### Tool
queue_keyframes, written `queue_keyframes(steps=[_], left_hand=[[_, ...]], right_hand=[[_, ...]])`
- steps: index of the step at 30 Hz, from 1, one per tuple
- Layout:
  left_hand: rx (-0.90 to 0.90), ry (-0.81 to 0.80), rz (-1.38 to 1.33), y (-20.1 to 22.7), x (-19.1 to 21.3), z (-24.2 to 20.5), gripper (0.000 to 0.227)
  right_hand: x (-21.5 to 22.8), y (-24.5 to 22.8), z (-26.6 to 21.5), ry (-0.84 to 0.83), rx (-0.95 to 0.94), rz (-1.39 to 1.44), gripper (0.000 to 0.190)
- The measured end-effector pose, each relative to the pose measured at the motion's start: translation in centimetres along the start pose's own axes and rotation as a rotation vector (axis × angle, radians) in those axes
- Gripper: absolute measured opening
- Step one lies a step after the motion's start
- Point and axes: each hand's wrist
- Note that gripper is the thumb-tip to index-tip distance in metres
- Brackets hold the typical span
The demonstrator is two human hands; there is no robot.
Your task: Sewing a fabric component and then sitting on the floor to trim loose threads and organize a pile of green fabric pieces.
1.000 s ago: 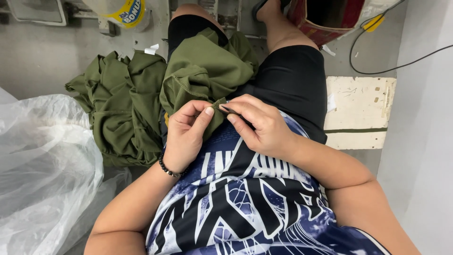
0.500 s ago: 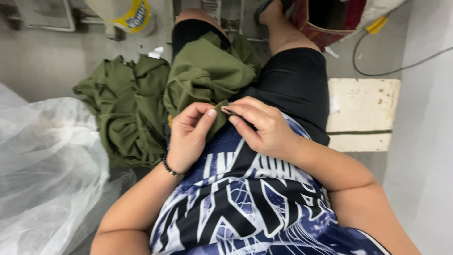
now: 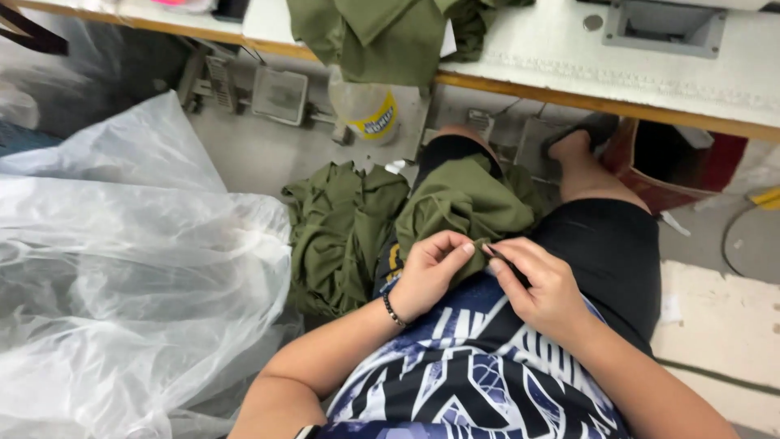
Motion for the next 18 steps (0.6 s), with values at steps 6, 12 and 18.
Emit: queue_keyframes(steps=[6,12,18], left_hand=[[0.002,-0.016,0.027,-0.6,0.5,0.2,0.006],[0.063,-0.059,0.140,0.9,0.6,-0.2,0.009],[0.086,-0.047,0.138,2.3,0.3,0.0,0.011]], right_hand=[[-0.1,0.8,0.3,0.004,0.015,0.012,0.013],[0.5,1.6,0.0,-0.013,-0.077,0.205,0.013],[0.2,2.7,-0.5,-0.051,-0.266,0.608,0.017]])
Point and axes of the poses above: each hand's wrist, its own z-axis towards the middle knuckle, its own x-axis out of the back of the hand, y = z × x, and after that the axes turned 2 degrees about z, right-handed
